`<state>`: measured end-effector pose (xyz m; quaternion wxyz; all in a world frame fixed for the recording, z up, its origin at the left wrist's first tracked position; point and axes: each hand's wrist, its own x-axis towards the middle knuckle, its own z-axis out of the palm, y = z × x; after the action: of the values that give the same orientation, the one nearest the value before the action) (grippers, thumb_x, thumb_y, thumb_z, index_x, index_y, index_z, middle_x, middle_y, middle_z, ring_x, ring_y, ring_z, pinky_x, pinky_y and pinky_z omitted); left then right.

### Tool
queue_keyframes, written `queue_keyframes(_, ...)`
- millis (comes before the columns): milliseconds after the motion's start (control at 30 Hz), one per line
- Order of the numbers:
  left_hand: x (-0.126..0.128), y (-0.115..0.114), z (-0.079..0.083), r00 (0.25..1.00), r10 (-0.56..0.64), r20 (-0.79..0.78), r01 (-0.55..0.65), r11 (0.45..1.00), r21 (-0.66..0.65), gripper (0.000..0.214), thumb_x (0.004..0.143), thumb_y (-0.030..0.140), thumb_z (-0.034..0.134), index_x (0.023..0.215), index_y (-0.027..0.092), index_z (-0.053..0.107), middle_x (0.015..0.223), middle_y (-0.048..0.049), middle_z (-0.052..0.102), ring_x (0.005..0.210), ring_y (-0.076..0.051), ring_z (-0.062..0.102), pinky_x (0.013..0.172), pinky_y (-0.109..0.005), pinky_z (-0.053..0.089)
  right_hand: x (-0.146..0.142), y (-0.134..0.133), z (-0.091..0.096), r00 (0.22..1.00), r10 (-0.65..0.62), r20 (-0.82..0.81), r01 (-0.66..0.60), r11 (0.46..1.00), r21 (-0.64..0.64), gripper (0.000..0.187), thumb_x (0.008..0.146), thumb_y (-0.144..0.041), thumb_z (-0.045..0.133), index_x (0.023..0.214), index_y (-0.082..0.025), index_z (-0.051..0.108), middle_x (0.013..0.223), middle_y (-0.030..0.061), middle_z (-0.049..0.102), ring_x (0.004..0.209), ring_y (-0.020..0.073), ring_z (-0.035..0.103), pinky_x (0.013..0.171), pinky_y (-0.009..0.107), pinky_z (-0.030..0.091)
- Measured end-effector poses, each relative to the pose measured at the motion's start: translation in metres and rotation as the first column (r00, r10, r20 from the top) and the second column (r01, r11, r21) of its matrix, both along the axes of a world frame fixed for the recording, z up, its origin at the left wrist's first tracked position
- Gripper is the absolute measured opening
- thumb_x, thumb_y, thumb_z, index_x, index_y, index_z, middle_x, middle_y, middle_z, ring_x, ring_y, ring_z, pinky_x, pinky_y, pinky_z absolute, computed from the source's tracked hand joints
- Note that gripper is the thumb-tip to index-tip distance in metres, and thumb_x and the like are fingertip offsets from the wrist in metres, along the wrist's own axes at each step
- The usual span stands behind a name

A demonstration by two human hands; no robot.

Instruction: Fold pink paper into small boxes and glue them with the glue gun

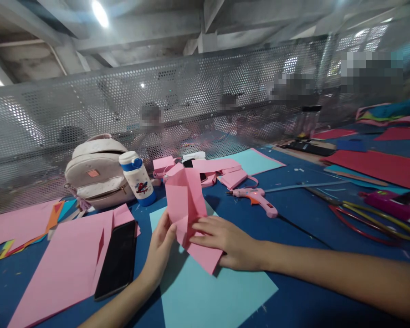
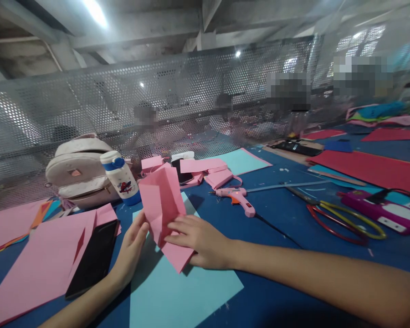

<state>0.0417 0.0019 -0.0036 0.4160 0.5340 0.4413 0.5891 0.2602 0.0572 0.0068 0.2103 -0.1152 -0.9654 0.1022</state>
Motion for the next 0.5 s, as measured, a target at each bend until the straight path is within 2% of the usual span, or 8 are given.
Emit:
queue_keyframes(100, 0.0024, -0.0003, 0.0042, 1.000, 0.024, -0.020, -0.024, 1.000, 0.003, 0.042, 0.092, 0.048, 0.059, 0.125, 0.022, 0.057, 0.130, -0.0084, 0.063, 0.126, -0.027, 0.056, 0.108, -0.037, 0.042, -0.0006, -0.0023, -0.0032, 0.998, 0.050, 0.049, -0.050, 0.999, -0.012, 0.064, 0.085, -0.047, 0.066, 0.138, -0.011, 0.057, 0.133, 0.0186, 0.062, 0.131, 0.0319, 0.050, 0.111, 0.048, 0.036)
queue_keyframes(167, 0.0047, -0.0010, 0.0059, 0.997, 0.066, -0.050, -0.064, 0.998, 0.023, 0.043, 0.089, 0.048, 0.063, 0.122, 0.021, 0.056, 0.125, -0.0092, 0.064, 0.122, -0.028, 0.057, 0.105, -0.038, 0.044, 0.0000, -0.0034, -0.0063, 0.997, 0.061, 0.053, -0.059, 0.997, -0.042, 0.069, 0.085, -0.055, 0.065, 0.137, -0.010, 0.057, 0.134, 0.0194, 0.062, 0.130, 0.0322, 0.051, 0.111, 0.048, 0.036)
queue_keyframes(333, 0.0080, -0.0032, 0.0032, 0.975, 0.079, -0.208, -0.074, 0.997, 0.033, 0.065, 0.078, 0.043, 0.075, 0.132, 0.022, 0.045, 0.132, -0.0119, 0.056, 0.128, -0.031, 0.051, 0.111, -0.043, 0.037, 0.0025, -0.0046, -0.0105, 0.993, 0.090, 0.078, -0.082, 0.992, -0.098, 0.068, 0.089, -0.059, 0.060, 0.137, -0.011, 0.058, 0.138, 0.0189, 0.059, 0.132, 0.0314, 0.050, 0.115, 0.049, 0.033)
queue_keyframes(500, 0.0074, -0.0024, -0.0037, 0.954, 0.076, -0.291, -0.069, 0.997, 0.034, 0.068, 0.083, 0.035, 0.068, 0.142, 0.022, 0.037, 0.142, -0.0122, 0.049, 0.137, -0.029, 0.042, 0.119, -0.044, 0.027, 0.0034, -0.0054, -0.0037, 0.982, 0.100, 0.159, -0.078, 0.987, -0.142, 0.073, 0.091, -0.058, 0.057, 0.145, -0.008, 0.049, 0.144, 0.0197, 0.053, 0.138, 0.0323, 0.044, 0.120, 0.049, 0.026)
